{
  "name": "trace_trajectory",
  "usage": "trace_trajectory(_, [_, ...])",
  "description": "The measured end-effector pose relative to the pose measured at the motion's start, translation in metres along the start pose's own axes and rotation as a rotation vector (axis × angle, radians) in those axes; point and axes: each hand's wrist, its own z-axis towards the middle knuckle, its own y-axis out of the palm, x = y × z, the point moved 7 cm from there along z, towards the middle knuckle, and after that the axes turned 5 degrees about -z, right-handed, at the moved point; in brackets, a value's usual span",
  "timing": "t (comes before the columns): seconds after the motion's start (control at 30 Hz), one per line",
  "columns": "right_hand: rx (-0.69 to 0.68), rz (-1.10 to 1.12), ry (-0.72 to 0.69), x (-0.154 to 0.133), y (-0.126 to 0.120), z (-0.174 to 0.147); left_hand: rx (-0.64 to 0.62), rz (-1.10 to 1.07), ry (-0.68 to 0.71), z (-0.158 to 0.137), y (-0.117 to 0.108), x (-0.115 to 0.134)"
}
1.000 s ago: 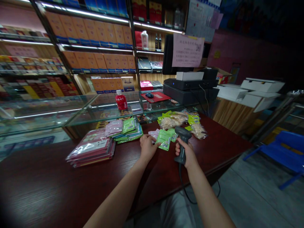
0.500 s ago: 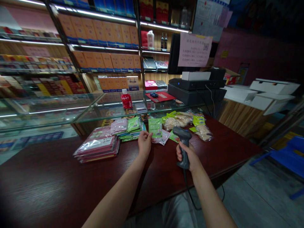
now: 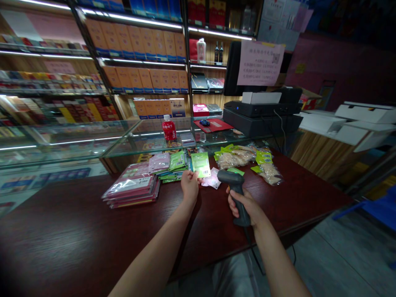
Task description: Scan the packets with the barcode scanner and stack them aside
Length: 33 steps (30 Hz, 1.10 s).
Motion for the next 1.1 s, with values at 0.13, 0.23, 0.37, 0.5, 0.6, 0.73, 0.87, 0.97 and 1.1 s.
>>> trace_trajectory(0.13, [0.024,-0.002,-0.003,0.000,-0.003,0.000,-0.031,-0.099,-0.041,0.000,0.003,-0.004])
trace_trajectory(0.23, [0.056,0.003,0.000,0.000,-0.007,0.001,-0.047,-0.129,-0.032,-0.001,0.004,-0.003])
trace_trajectory(0.37, [0.085,0.027,0.008,0.002,-0.011,0.003,-0.056,-0.167,0.000,-0.003,0.003,0.007])
trace_trajectory(0.5, [0.105,0.053,0.003,0.006,-0.016,0.005,0.000,-0.156,0.007,0.006,-0.008,0.029])
trace_trajectory(0.6, [0.104,0.072,0.000,0.008,-0.019,0.007,0.110,-0.134,-0.002,0.022,-0.027,0.050])
trace_trajectory(0.73, [0.068,0.081,0.014,0.012,-0.020,0.009,0.249,-0.072,-0.046,0.042,-0.057,0.069])
trace_trajectory(0.87, [0.079,0.088,-0.005,0.014,-0.023,0.010,0.263,-0.040,-0.100,0.055,-0.069,0.076])
trace_trajectory(0.97, [0.065,0.087,0.002,0.015,-0.024,0.010,0.221,-0.014,-0.147,0.059,-0.067,0.074])
trace_trajectory(1.1, [0.079,0.080,-0.010,0.015,-0.025,0.011,0.218,0.052,-0.105,0.057,-0.071,0.072])
